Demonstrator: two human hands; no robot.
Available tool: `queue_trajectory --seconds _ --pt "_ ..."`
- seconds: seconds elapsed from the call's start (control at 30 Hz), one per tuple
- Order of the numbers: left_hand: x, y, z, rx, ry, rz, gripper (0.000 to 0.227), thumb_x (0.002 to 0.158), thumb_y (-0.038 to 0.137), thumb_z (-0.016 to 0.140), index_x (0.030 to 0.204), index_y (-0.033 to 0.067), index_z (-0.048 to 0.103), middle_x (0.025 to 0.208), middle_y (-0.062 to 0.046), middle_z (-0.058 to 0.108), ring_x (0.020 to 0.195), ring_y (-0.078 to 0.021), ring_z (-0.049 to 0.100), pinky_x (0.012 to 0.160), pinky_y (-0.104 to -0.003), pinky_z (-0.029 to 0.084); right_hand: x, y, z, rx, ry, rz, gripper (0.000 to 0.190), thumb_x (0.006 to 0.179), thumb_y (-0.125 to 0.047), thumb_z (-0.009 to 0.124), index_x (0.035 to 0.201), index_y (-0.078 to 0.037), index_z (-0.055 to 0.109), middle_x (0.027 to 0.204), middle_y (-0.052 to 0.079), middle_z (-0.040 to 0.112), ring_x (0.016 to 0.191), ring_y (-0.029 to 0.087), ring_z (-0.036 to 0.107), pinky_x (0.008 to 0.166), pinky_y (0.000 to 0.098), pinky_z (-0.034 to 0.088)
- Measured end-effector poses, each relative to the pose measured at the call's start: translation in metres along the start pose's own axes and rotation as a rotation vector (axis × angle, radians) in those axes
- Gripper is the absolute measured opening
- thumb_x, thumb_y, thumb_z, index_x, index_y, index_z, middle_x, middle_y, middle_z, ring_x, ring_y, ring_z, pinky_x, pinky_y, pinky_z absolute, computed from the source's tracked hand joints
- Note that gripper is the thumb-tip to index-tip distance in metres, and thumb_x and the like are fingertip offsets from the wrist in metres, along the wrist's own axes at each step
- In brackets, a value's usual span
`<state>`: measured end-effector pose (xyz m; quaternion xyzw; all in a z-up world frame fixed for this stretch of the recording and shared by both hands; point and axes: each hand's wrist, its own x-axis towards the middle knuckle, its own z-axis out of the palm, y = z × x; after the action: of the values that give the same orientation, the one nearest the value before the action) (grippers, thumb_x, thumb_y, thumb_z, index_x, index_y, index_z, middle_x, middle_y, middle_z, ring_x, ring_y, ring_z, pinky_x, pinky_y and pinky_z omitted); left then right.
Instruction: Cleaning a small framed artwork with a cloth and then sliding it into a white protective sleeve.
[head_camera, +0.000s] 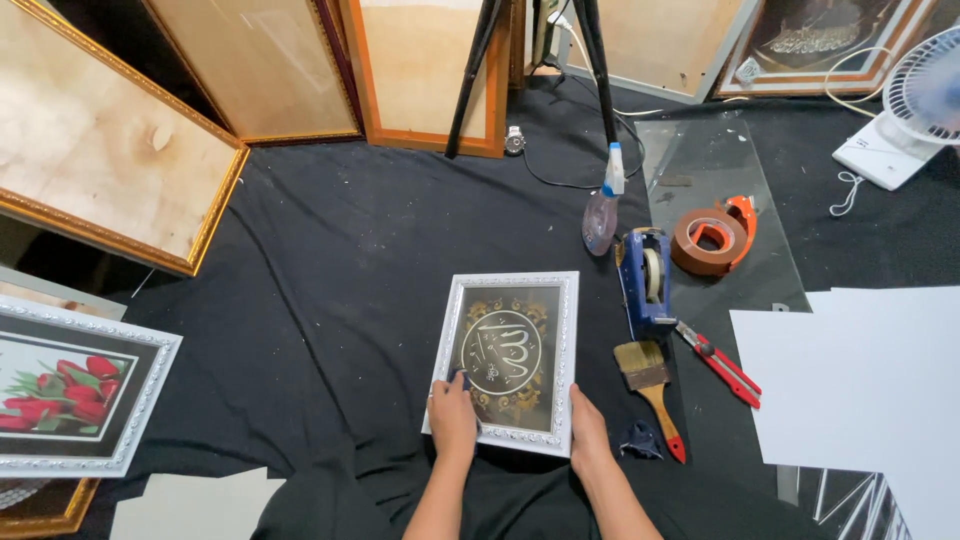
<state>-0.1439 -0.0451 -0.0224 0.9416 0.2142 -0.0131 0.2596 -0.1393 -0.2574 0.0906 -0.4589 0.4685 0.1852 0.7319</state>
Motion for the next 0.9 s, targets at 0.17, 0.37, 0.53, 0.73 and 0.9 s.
queue_trajectory --seconds 0.17,0.37,0.53,0.73,0.9 --pt "-0.046 0.063 -0.004 -0.117 -0.076 0.226 0.048 0.102 0.017 0.057 0.148 0.0061 0.054 0.113 -0.011 0.054 0.105 -0.0322 0.054 0.092 -0.046 0.05 0.004 0.002 0.0 -0.002 0.014 -0.035 0.051 0.105 -0.036 0.055 0.146 -0.005 0.061 0.131 0.019 0.07 0.107 0.037 0.07 0.088 0.0479 0.055" --pt "-0.071 0.114 0.005 -0.203 0.004 0.58 0.042 0.098 0.007 0.06 0.14 0.0013 0.06 0.11 -0.015 0.052 0.097 -0.0363 0.054 0.083 -0.047 0.049 0.017 0.008 -0.007 0.016 0.021 -0.112 0.046 0.102 -0.033 0.061 0.135 -0.003 0.069 0.118 0.015 0.074 0.097 0.027 0.07 0.081 0.0386 0.055" --pt "-0.041 0.092 0.014 -0.183 0.03 0.563 0.043 0.095 0.006 0.058 0.138 0.0056 0.061 0.114 -0.016 0.055 0.089 -0.0384 0.054 0.08 -0.05 0.049 0.022 0.013 -0.006 0.027 -0.009 -0.098 0.041 0.105 -0.034 0.056 0.125 -0.001 0.072 0.101 0.018 0.073 0.086 0.031 0.068 0.073 0.0419 0.052" --pt "0.007 0.042 -0.008 0.108 -0.11 0.283 0.058 0.1 0.001 0.058 0.156 0.008 0.043 0.127 -0.012 0.052 0.106 -0.033 0.052 0.08 -0.041 0.05 0.028 0.015 -0.004 0.064 0.018 -0.044 0.047 0.104 -0.032 0.058 0.139 -0.002 0.066 0.124 0.019 0.073 0.104 0.033 0.07 0.09 0.046 0.056" --pt "0.038 -0.01 0.0 0.201 0.172 0.193 0.052 0.098 -0.001 0.06 0.149 0.01 0.056 0.109 -0.008 0.049 0.084 -0.0301 0.048 0.063 -0.041 0.05 0.038 0.019 -0.006 0.092 0.01 -0.056 0.046 0.103 -0.031 0.06 0.136 0.0 0.067 0.117 0.021 0.074 0.098 0.034 0.07 0.084 0.0472 0.057"
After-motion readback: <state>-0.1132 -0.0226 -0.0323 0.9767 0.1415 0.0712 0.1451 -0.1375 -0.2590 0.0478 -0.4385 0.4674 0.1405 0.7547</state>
